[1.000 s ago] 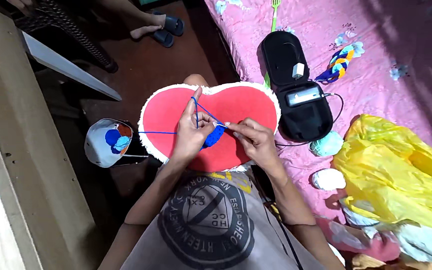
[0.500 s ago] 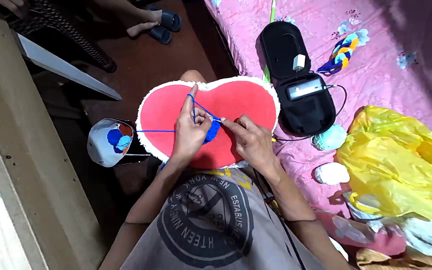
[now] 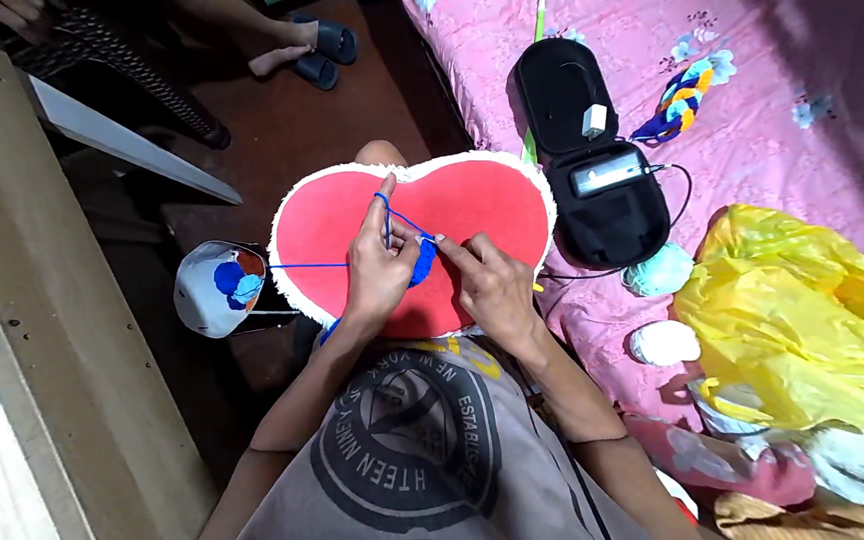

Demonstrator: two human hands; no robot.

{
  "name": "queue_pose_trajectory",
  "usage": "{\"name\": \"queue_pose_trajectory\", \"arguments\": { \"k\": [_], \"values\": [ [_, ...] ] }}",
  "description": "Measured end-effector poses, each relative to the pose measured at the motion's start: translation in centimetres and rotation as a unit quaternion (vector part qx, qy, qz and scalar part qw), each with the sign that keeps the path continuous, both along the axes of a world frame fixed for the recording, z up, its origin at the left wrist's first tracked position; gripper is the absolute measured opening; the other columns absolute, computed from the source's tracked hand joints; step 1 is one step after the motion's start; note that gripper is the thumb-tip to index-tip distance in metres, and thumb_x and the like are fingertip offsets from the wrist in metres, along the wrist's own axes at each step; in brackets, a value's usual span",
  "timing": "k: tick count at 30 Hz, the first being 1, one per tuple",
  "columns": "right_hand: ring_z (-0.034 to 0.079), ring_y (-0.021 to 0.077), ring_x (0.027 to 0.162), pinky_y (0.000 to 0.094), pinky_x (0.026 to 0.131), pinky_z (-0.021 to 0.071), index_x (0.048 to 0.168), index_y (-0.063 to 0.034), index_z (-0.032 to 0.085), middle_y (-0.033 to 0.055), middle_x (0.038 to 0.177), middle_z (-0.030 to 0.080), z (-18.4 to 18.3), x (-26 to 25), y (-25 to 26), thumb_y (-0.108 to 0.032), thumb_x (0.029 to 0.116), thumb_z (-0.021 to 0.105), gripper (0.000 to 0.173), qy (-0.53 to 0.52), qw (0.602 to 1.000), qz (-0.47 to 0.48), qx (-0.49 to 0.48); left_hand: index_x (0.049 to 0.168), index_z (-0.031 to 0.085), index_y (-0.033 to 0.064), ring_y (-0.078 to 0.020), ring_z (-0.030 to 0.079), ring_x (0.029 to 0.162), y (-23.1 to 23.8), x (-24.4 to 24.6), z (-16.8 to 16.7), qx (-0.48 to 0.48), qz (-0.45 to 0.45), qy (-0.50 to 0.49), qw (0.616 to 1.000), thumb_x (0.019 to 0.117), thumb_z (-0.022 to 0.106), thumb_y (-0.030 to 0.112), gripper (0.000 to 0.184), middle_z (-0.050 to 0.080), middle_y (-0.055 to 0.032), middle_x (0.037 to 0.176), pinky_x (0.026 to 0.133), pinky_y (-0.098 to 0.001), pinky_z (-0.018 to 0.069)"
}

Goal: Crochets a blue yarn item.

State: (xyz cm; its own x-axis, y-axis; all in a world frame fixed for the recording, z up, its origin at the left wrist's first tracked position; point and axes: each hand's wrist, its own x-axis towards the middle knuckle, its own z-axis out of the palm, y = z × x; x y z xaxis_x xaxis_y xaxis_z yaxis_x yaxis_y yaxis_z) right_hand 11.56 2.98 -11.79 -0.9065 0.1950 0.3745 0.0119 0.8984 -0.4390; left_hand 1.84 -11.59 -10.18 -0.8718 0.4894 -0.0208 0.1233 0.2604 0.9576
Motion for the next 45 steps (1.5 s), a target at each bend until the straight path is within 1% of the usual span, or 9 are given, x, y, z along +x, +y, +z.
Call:
{"name": "queue_pose_trajectory", "arguments": {
  "k": [6, 9, 13, 19, 26, 31, 37, 42, 45],
  "values": [
    [0.060, 0.0240, 0.056, 0.0351, 0.043, 0.0460, 0.123, -0.0128, 0.076, 0.0123, 0.083, 0.062, -0.2, 0.0, -1.2, 0.001, 0.0851, 0.066, 0.042, -0.002, 0.999, -0.035, 0.033, 0.162, 0.030, 0.0241, -0.0115, 0.061, 0.056, 0.3, 0.3, -0.4, -0.009, 0.017, 0.007, 1.000, 0.0902, 0.063, -0.004, 0.084, 0.068, -0.0027, 0.081, 0.045, -0.0237, 0.0490],
    [0.059, 0.0234, 0.054, 0.0346, 0.043, 0.0463, 0.124, -0.0118, 0.076, 0.0125, 0.084, 0.063, -0.2, -0.1, -1.8, 0.001, 0.0836, 0.066, 0.044, -0.007, 0.997, -0.051, 0.048, 0.162, 0.029, 0.0199, -0.0100, 0.063, 0.061, 0.6, 0.8, -0.8, -0.047, 0.027, 0.075, 0.996, 0.0924, 0.063, -0.001, 0.080, 0.069, -0.0027, 0.088, 0.050, -0.0247, 0.0529],
    [0.059, 0.0232, 0.055, 0.0346, 0.043, 0.0454, 0.125, -0.0122, 0.075, 0.0119, 0.083, 0.062, -0.4, -0.2, -1.9, -0.001, 0.0837, 0.067, 0.044, -0.007, 0.997, -0.053, 0.052, 0.161, 0.031, 0.0110, -0.0092, 0.062, 0.064, 0.9, 1.3, -1.4, -0.071, 0.030, 0.179, 0.981, 0.0947, 0.061, 0.000, 0.074, 0.069, -0.0064, 0.092, 0.054, -0.0233, 0.0522],
    [0.059, 0.0219, 0.056, 0.0339, 0.043, 0.0448, 0.126, -0.0143, 0.075, 0.0109, 0.083, 0.061, -0.6, 0.0, -1.6, 0.001, 0.0863, 0.062, 0.044, 0.025, 0.998, -0.050, 0.011, 0.164, 0.023, 0.0221, -0.0097, 0.067, 0.074, 0.5, 0.8, -0.7, 0.000, 0.038, 0.037, 0.999, 0.0917, 0.065, 0.001, 0.086, 0.070, -0.0020, 0.099, 0.058, -0.0238, 0.0554],
    [0.058, 0.0202, 0.057, 0.0328, 0.043, 0.0445, 0.125, -0.0137, 0.076, 0.0097, 0.080, 0.060, -0.6, -0.1, -1.8, -0.001, 0.0899, 0.061, 0.040, 0.045, 0.997, -0.053, -0.016, 0.164, 0.024, 0.0213, -0.0084, 0.065, 0.067, 0.6, 0.8, -0.5, 0.039, 0.045, 0.019, 0.998, 0.0921, 0.068, 0.000, 0.086, 0.071, -0.0008, 0.092, 0.056, -0.0225, 0.0538],
    [0.057, 0.0175, 0.057, 0.0340, 0.046, 0.0461, 0.129, -0.0137, 0.074, 0.0070, 0.081, 0.062, 0.4, -0.1, -1.4, -0.005, 0.0948, 0.060, 0.038, 0.020, 0.994, -0.046, -0.099, 0.163, 0.024, 0.0177, -0.0088, 0.066, 0.068, 0.3, 0.6, -0.5, 0.108, 0.015, -0.004, 0.994, 0.0924, 0.066, -0.003, 0.085, 0.070, -0.0018, 0.090, 0.059, -0.0219, 0.0560],
    [0.057, 0.0205, 0.055, 0.0333, 0.044, 0.0442, 0.128, -0.0116, 0.074, 0.0084, 0.078, 0.061, 2.0, -0.6, -0.2, -0.001, 0.0913, 0.061, 0.040, 0.023, 1.000, -0.006, -0.016, 0.163, 0.025, 0.0185, -0.0085, 0.067, 0.066, -0.2, -0.2, 0.4, 0.130, 0.011, -0.060, 0.990, 0.0910, 0.065, -0.009, 0.087, 0.071, -0.0026, 0.088, 0.060, -0.0212, 0.0569],
    [0.058, 0.0225, 0.055, 0.0344, 0.043, 0.0452, 0.125, -0.0106, 0.075, 0.0094, 0.079, 0.061, 2.9, -0.9, -0.5, 0.001, 0.0884, 0.063, 0.040, 0.021, 1.000, -0.008, 0.016, 0.164, 0.020, 0.0159, -0.0077, 0.067, 0.067, 0.3, 0.4, 0.1, 0.098, 0.036, 0.033, 0.994, 0.0918, 0.067, -0.002, 0.088, 0.072, -0.0011, 0.093, 0.058, -0.0206, 0.0556],
    [0.059, 0.0187, 0.060, 0.0335, 0.047, 0.0477, 0.130, -0.0093, 0.072, 0.0081, 0.083, 0.062, 2.6, -1.2, -1.1, -0.001, 0.0920, 0.061, 0.040, 0.022, 0.996, -0.020, -0.084, 0.162, 0.020, 0.0055, -0.0035, 0.062, 0.065, 1.1, 1.1, -0.5, 0.100, 0.055, 0.115, 0.987, 0.0912, 0.065, -0.001, 0.084, 0.072, -0.0006, 0.094, 0.056, -0.0176, 0.0510]
  ]
}}
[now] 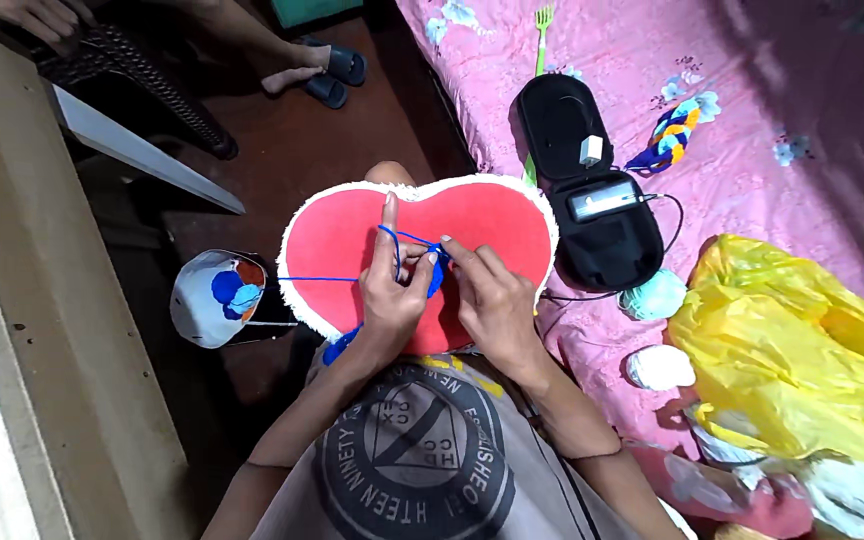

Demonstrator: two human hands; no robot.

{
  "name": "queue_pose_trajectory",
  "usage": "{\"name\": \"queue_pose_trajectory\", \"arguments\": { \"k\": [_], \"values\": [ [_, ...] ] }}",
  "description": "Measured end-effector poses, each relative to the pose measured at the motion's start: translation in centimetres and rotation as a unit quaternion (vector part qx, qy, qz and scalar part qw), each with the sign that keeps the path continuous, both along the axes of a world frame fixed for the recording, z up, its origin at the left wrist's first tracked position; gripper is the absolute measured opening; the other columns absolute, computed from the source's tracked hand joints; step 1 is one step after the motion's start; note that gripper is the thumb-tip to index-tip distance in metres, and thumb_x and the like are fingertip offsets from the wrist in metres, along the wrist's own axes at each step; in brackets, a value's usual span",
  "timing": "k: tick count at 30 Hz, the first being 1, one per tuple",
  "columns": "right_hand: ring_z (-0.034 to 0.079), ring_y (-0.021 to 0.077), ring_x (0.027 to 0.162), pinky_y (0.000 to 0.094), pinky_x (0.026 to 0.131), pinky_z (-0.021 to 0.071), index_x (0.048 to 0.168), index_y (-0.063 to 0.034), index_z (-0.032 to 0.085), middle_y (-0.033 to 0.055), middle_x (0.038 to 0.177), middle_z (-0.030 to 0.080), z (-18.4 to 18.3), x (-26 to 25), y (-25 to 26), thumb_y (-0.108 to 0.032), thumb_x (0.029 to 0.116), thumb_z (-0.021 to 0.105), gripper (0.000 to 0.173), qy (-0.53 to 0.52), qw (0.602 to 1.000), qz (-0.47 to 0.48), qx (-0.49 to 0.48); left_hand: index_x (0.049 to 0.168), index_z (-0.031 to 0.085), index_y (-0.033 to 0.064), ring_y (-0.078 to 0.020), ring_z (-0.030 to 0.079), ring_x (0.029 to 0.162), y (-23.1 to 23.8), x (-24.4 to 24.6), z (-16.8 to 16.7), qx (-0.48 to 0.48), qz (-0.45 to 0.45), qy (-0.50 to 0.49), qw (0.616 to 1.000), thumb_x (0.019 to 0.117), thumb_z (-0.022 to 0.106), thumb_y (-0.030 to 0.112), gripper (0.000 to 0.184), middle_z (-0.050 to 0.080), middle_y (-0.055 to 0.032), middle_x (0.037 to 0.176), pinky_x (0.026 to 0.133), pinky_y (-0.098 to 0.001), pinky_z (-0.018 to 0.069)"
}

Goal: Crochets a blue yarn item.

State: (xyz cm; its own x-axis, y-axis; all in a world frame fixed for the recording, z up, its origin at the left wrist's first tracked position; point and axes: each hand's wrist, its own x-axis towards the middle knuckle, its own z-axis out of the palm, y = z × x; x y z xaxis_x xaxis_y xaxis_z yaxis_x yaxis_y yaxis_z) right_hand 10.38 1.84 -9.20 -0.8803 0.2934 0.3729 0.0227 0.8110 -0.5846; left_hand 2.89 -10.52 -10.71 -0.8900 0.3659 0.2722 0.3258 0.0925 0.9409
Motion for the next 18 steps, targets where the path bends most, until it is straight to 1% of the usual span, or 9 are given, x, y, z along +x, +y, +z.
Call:
{"name": "queue_pose_trajectory", "arguments": {
  "k": [2, 3, 5, 6, 8, 10, 12, 15, 18],
  "values": [
    [0.068, 0.0131, 0.081, 0.0317, 0.067, 0.0568, 0.138, -0.0101, 0.066, 0.0066, 0.104, 0.070, 0.1, -0.3, 0.1, -0.004, 0.0965, 0.061, 0.042, -0.031, 0.982, 0.026, -0.184, 0.161, 0.020, 0.0024, -0.0028, 0.063, 0.067, 0.3, 0.3, -0.2, 0.038, -0.006, 0.011, 0.999, 0.0906, 0.063, -0.003, 0.083, 0.072, -0.0005, 0.092, 0.060, -0.0177, 0.0532],
    [0.068, 0.0081, 0.089, 0.0269, 0.076, 0.0584, 0.140, -0.0104, 0.063, 0.0046, 0.113, 0.071, 0.1, -0.5, 0.3, -0.004, 0.0972, 0.061, 0.044, -0.042, 0.955, 0.045, -0.291, 0.162, 0.017, 0.0041, -0.0034, 0.064, 0.069, 0.3, 0.3, 0.1, 0.062, -0.017, -0.016, 0.998, 0.0898, 0.063, -0.005, 0.086, 0.071, 0.0003, 0.090, 0.063, -0.0186, 0.0548],
    [0.063, 0.0047, 0.075, 0.0211, 0.067, 0.0542, 0.140, -0.0069, 0.061, 0.0043, 0.100, 0.070, -0.2, -0.9, 0.5, 0.003, 0.0925, 0.063, 0.049, -0.013, 0.907, 0.068, -0.415, 0.165, 0.011, 0.0141, -0.0068, 0.068, 0.072, -0.2, -0.1, 1.4, 0.106, -0.049, -0.111, 0.987, 0.0881, 0.061, -0.009, 0.094, 0.069, 0.0004, 0.088, 0.066, -0.0214, 0.0576],
    [0.062, 0.0056, 0.075, 0.0216, 0.068, 0.0552, 0.141, -0.0060, 0.060, 0.0041, 0.094, 0.068, -0.4, -0.9, 0.6, 0.004, 0.0921, 0.063, 0.050, 0.002, 0.910, 0.082, -0.406, 0.165, 0.010, 0.0192, -0.0089, 0.068, 0.071, -0.6, -0.5, 2.0, 0.125, -0.068, -0.152, 0.978, 0.0883, 0.061, -0.011, 0.098, 0.068, -0.0010, 0.087, 0.065, -0.0226, 0.0582],
    [0.064, 0.0087, 0.077, 0.0258, 0.070, 0.0570, 0.138, -0.0021, 0.060, 0.0048, 0.092, 0.068, -1.0, -0.8, 1.1, -0.001, 0.0943, 0.063, 0.044, 0.050, 0.957, 0.102, -0.268, 0.165, 0.010, 0.0248, -0.0101, 0.068, 0.070, -1.3, -1.1, 2.7, 0.135, -0.094, -0.192, 0.967, 0.0877, 0.061, -0.013, 0.100, 0.068, -0.0022, 0.086, 0.065, -0.0236, 0.0592],
    [0.066, 0.0156, 0.072, 0.0320, 0.061, 0.0551, 0.127, -0.0003, 0.066, 0.0082, 0.088, 0.069, -1.2, -0.7, 1.7, -0.005, 0.0950, 0.063, 0.033, 0.103, 0.989, 0.082, -0.072, 0.165, 0.013, 0.0252, -0.0094, 0.066, 0.063, -1.8, -1.6, 3.0, 0.124, -0.103, -0.200, 0.966, 0.0867, 0.062, -0.012, 0.100, 0.068, -0.0030, 0.082, 0.060, -0.0217, 0.0574],
    [0.063, 0.0201, 0.064, 0.0328, 0.053, 0.0505, 0.114, -0.0011, 0.072, 0.0096, 0.079, 0.066, -1.0, -0.6, 2.1, -0.005, 0.0942, 0.062, 0.023, 0.133, 0.987, 0.054, 0.066, 0.165, 0.015, 0.0236, -0.0099, 0.064, 0.060, -2.1, -2.0, 3.0, 0.109, -0.113, -0.195, 0.968, 0.0867, 0.062, -0.011, 0.098, 0.067, -0.0040, 0.080, 0.056, -0.0210, 0.0554],
    [0.060, 0.0210, 0.060, 0.0316, 0.049, 0.0466, 0.099, -0.0034, 0.074, 0.0088, 0.075, 0.064, -0.2, -0.2, 2.5, -0.004, 0.0947, 0.059, 0.015, 0.138, 0.976, 0.052, 0.160, 0.165, 0.018, 0.0180, -0.0088, 0.062, 0.058, -2.4, -2.2, 3.1, 0.088, -0.123, -0.176, 0.973, 0.0870, 0.062, -0.011, 0.094, 0.066, -0.0042, 0.078, 0.053, -0.0190, 0.0533],
    [0.056, 0.0208, 0.057, 0.0325, 0.046, 0.0422, 0.094, -0.0036, 0.073, 0.0082, 0.073, 0.061, 0.9, 0.1, 3.4, -0.002, 0.0926, 0.058, 0.015, 0.112, 0.977, 0.095, 0.153, 0.164, 0.022, 0.0148, -0.0073, 0.061, 0.058, -2.3, -2.3, 3.1, 0.070, -0.123, -0.140, 0.980, 0.0861, 0.062, -0.011, 0.091, 0.066, -0.0022, 0.079, 0.054, -0.0176, 0.0525]
  ]
}}
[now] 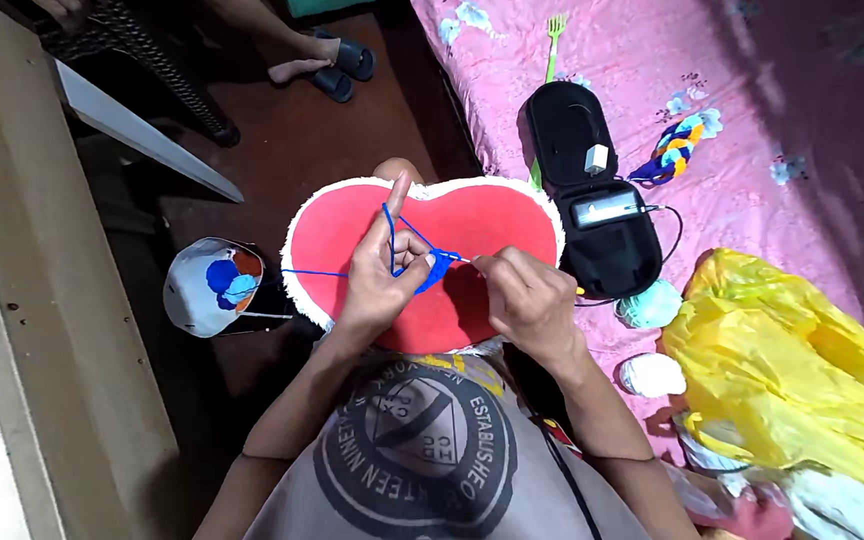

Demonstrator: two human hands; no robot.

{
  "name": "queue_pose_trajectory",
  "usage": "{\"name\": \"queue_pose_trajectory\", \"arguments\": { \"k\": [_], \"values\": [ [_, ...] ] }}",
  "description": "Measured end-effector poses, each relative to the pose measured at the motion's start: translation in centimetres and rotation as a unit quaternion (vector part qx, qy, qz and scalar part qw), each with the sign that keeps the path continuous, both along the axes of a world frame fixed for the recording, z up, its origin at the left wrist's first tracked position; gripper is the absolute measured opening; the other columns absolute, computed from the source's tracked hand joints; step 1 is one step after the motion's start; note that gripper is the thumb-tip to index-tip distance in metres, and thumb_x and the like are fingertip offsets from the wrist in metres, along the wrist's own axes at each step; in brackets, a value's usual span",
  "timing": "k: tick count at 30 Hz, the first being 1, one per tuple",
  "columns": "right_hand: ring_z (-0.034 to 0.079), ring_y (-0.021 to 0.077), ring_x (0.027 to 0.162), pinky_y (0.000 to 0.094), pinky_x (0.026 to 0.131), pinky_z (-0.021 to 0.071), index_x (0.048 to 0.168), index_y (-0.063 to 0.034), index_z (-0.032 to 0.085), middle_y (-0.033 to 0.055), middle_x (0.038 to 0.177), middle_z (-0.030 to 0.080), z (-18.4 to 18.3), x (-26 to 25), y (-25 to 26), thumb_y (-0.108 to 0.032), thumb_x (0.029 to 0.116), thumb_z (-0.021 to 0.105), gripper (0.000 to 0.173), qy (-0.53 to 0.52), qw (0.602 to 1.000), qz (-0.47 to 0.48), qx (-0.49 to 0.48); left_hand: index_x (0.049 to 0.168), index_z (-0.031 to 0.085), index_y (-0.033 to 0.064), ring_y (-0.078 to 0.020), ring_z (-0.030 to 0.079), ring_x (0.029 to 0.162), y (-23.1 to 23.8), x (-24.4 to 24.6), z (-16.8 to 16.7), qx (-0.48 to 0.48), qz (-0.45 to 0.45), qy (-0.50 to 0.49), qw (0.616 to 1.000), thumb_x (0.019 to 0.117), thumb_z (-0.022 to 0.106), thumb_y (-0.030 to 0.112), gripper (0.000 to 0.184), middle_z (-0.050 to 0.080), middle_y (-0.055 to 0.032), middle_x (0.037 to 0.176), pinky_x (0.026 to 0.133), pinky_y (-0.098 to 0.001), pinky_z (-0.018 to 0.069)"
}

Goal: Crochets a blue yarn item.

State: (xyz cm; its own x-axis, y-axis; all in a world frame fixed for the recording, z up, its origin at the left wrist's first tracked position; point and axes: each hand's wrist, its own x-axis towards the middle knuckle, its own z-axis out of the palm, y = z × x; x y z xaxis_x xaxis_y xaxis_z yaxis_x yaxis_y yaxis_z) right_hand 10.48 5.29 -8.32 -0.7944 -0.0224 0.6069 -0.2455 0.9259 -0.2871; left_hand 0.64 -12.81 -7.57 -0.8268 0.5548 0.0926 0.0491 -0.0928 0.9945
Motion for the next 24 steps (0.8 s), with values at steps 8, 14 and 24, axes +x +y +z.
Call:
{"name": "queue_pose_trajectory", "arguments": {
  "k": [8, 14, 24],
  "values": [
    [0.051, -0.0010, 0.060, 0.0139, 0.055, 0.0452, 0.121, -0.0048, 0.070, -0.0037, 0.080, 0.063, 0.9, -0.4, 2.8, 0.004, 0.0870, 0.064, 0.036, -0.285, 0.794, 0.151, -0.515, 0.163, 0.026, 0.0195, -0.0065, 0.065, 0.065, 0.0, 0.4, -0.1, 0.055, -0.055, -0.007, 0.997, 0.0891, 0.060, -0.008, 0.086, 0.069, -0.0018, 0.084, 0.061, -0.0177, 0.0555],
    [0.040, -0.0043, 0.052, 0.0117, 0.046, 0.0323, 0.125, -0.0047, 0.069, -0.0033, 0.078, 0.061, 0.6, -0.9, 1.6, 0.003, 0.0908, 0.058, 0.037, -0.308, 0.696, 0.163, -0.627, 0.163, 0.025, 0.0161, -0.0082, 0.068, 0.071, 0.2, 0.7, -0.3, 0.071, -0.059, -0.047, 0.995, 0.0896, 0.060, -0.009, 0.085, 0.071, -0.0034, 0.089, 0.067, -0.0204, 0.0584],
    [0.062, 0.0016, 0.071, 0.0184, 0.063, 0.0534, 0.105, -0.0061, 0.068, -0.0018, 0.084, 0.068, 1.6, 0.0, -0.2, -0.004, 0.0925, 0.065, 0.013, -0.223, 0.890, 0.046, -0.396, 0.162, 0.027, 0.0087, -0.0078, 0.072, 0.080, 0.6, 1.6, -0.5, -0.012, 0.042, 0.082, 0.996, 0.0929, 0.065, -0.002, 0.079, 0.076, -0.0019, 0.096, 0.074, -0.0233, 0.0607]
  ]
}}
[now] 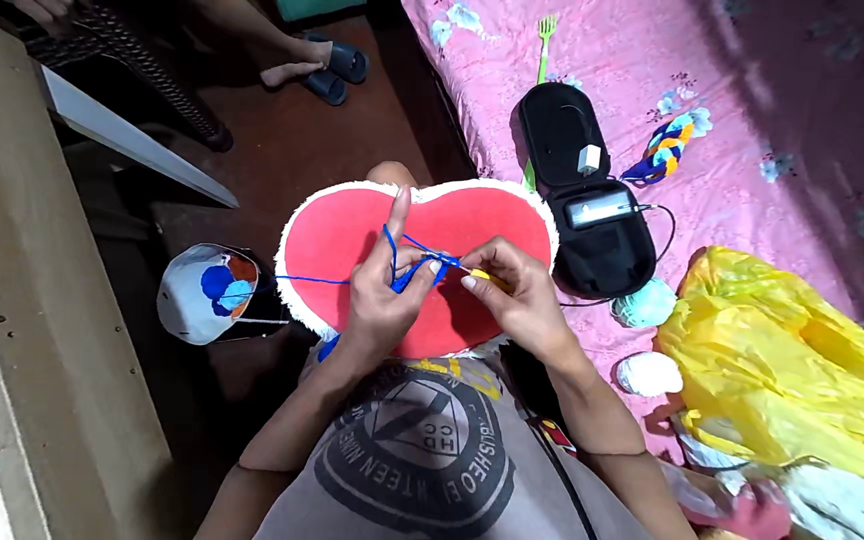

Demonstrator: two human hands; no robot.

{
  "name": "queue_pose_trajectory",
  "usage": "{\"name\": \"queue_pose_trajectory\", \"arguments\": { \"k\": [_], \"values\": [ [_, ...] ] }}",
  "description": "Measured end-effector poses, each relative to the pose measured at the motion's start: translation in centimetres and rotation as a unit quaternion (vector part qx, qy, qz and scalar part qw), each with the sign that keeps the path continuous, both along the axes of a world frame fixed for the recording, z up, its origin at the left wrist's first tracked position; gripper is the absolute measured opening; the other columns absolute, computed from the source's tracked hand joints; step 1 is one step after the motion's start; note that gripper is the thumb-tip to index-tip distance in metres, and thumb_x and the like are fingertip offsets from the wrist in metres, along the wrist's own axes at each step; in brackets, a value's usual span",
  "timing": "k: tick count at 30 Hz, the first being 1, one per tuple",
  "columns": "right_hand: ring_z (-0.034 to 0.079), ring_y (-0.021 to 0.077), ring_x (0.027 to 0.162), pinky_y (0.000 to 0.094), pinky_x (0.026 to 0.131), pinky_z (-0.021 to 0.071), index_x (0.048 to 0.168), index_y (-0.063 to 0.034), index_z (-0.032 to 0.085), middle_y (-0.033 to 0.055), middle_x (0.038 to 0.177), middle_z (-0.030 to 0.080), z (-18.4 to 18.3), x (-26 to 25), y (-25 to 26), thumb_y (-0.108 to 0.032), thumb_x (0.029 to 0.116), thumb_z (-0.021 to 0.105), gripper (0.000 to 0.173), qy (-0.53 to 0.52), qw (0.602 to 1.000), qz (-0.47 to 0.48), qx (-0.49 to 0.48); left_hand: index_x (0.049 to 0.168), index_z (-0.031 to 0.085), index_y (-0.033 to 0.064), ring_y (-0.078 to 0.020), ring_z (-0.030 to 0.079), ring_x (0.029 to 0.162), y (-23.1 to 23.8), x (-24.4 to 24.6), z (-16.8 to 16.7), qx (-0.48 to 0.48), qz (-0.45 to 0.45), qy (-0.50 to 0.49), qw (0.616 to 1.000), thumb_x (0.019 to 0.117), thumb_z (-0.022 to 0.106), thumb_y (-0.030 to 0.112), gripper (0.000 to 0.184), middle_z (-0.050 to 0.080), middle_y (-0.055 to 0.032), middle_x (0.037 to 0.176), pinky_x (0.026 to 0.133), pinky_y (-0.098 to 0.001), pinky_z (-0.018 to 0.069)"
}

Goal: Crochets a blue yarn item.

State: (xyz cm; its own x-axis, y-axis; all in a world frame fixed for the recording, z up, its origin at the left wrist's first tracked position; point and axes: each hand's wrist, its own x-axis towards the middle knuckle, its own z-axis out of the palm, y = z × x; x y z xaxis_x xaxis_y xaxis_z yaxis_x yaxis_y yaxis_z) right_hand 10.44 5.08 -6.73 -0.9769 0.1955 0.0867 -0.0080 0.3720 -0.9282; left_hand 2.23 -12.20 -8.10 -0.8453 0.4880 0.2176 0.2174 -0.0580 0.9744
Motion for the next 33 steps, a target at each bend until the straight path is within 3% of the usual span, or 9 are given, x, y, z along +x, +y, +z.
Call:
{"name": "queue_pose_trajectory", "arguments": {
  "k": [2, 4, 6, 8, 10, 14, 20, 27, 33],
  "values": [
    [0.063, 0.0059, 0.070, 0.0250, 0.061, 0.0522, 0.100, -0.0063, 0.069, 0.0006, 0.085, 0.069, -0.2, 0.1, -0.9, -0.008, 0.0944, 0.063, 0.008, 0.058, 0.989, -0.025, 0.133, 0.158, 0.032, 0.0014, -0.0102, 0.074, 0.086, 0.2, 0.4, -0.7, -0.052, 0.041, 0.120, 0.991, 0.0938, 0.064, -0.002, 0.072, 0.076, -0.0075, 0.099, 0.080, -0.0270, 0.0617],
    [0.062, 0.0073, 0.068, 0.0249, 0.059, 0.0515, 0.100, -0.0043, 0.069, 0.0027, 0.086, 0.068, -0.1, -0.1, -1.7, -0.007, 0.0950, 0.062, 0.008, 0.076, 0.985, -0.037, 0.151, 0.151, 0.041, -0.0040, -0.0135, 0.075, 0.090, 0.7, 0.7, -1.6, -0.058, 0.069, 0.227, 0.970, 0.0941, 0.065, -0.002, 0.062, 0.076, -0.0134, 0.100, 0.082, -0.0291, 0.0616],
    [0.058, 0.0022, 0.065, 0.0179, 0.058, 0.0500, 0.103, -0.0040, 0.066, 0.0002, 0.084, 0.066, -0.1, -0.5, -2.0, -0.005, 0.0945, 0.063, 0.009, 0.048, 0.998, -0.028, 0.018, 0.146, 0.048, -0.0023, -0.0124, 0.075, 0.090, 1.1, 1.0, -2.2, -0.011, 0.087, 0.233, 0.968, 0.0935, 0.066, -0.003, 0.056, 0.076, -0.0119, 0.099, 0.082, -0.0277, 0.0609],
    [0.051, -0.0013, 0.056, 0.0136, 0.051, 0.0434, 0.108, -0.0064, 0.062, -0.0019, 0.080, 0.064, -0.3, -1.1, -1.8, 0.003, 0.0901, 0.064, 0.021, 0.024, 0.976, 0.005, -0.217, 0.152, 0.044, 0.0063, -0.0061, 0.073, 0.092, 1.0, 1.2, -1.7, 0.058, 0.072, 0.115, 0.989, 0.0933, 0.067, -0.003, 0.063, 0.076, -0.0002, 0.103, 0.085, -0.0244, 0.0600],
    [0.048, -0.0028, 0.053, 0.0128, 0.048, 0.0398, 0.109, -0.0094, 0.063, -0.0017, 0.080, 0.065, -1.1, -1.3, -1.8, 0.007, 0.0874, 0.064, 0.027, 0.030, 0.941, 0.026, -0.337, 0.157, 0.039, 0.0159, -0.0062, 0.072, 0.089, 0.6, 1.0, -0.5, 0.132, 0.045, -0.016, 0.990, 0.0914, 0.065, -0.006, 0.073, 0.076, 0.0050, 0.103, 0.081, -0.0249, 0.0602],
    [0.063, -0.0011, 0.072, 0.0152, 0.066, 0.0549, 0.106, -0.0042, 0.062, -0.0018, 0.088, 0.068, -1.9, -0.8, -2.2, 0.005, 0.0880, 0.067, 0.021, 0.105, 0.983, -0.031, -0.150, 0.155, 0.044, 0.0208, -0.0058, 0.071, 0.085, -0.2, 0.5, -0.1, 0.165, 0.028, -0.052, 0.984, 0.0915, 0.063, -0.005, 0.071, 0.076, 0.0045, 0.103, 0.076, -0.0231, 0.0598],
    [0.062, 0.0044, 0.071, 0.0177, 0.064, 0.0535, 0.092, 0.0006, 0.067, 0.0056, 0.082, 0.065, -2.2, -0.7, -1.8, -0.004, 0.0934, 0.065, 0.005, 0.193, 0.975, -0.051, 0.097, 0.155, 0.045, 0.0184, -0.0041, 0.070, 0.081, -0.8, 0.0, -0.2, 0.135, 0.004, -0.028, 0.990, 0.0907, 0.063, -0.005, 0.071, 0.075, 0.0046, 0.102, 0.073, -0.0209, 0.0589],
    [0.062, 0.0060, 0.069, 0.0180, 0.061, 0.0523, 0.089, 0.0020, 0.068, 0.0071, 0.081, 0.065, -2.2, -1.0, -1.2, -0.002, 0.0921, 0.065, 0.006, 0.213, 0.967, -0.030, 0.134, 0.151, 0.052, 0.0195, -0.0042, 0.069, 0.078, -1.5, -0.9, -0.3, 0.139, -0.019, -0.026, 0.990, 0.0935, 0.061, -0.001, 0.062, 0.075, 0.0016, 0.099, 0.069, -0.0195, 0.0576],
    [0.061, 0.0055, 0.069, 0.0174, 0.061, 0.0524, 0.091, 0.0029, 0.068, 0.0076, 0.082, 0.066, -2.3, -0.9, -0.6, -0.002, 0.0928, 0.066, 0.006, 0.204, 0.970, -0.010, 0.130, 0.154, 0.046, 0.0113, -0.0051, 0.066, 0.071, -1.6, -1.5, -0.4, 0.149, -0.056, -0.062, 0.985, 0.0924, 0.056, -0.004, 0.064, 0.073, -0.0010, 0.091, 0.064, -0.0192, 0.0558]
  ]
}}
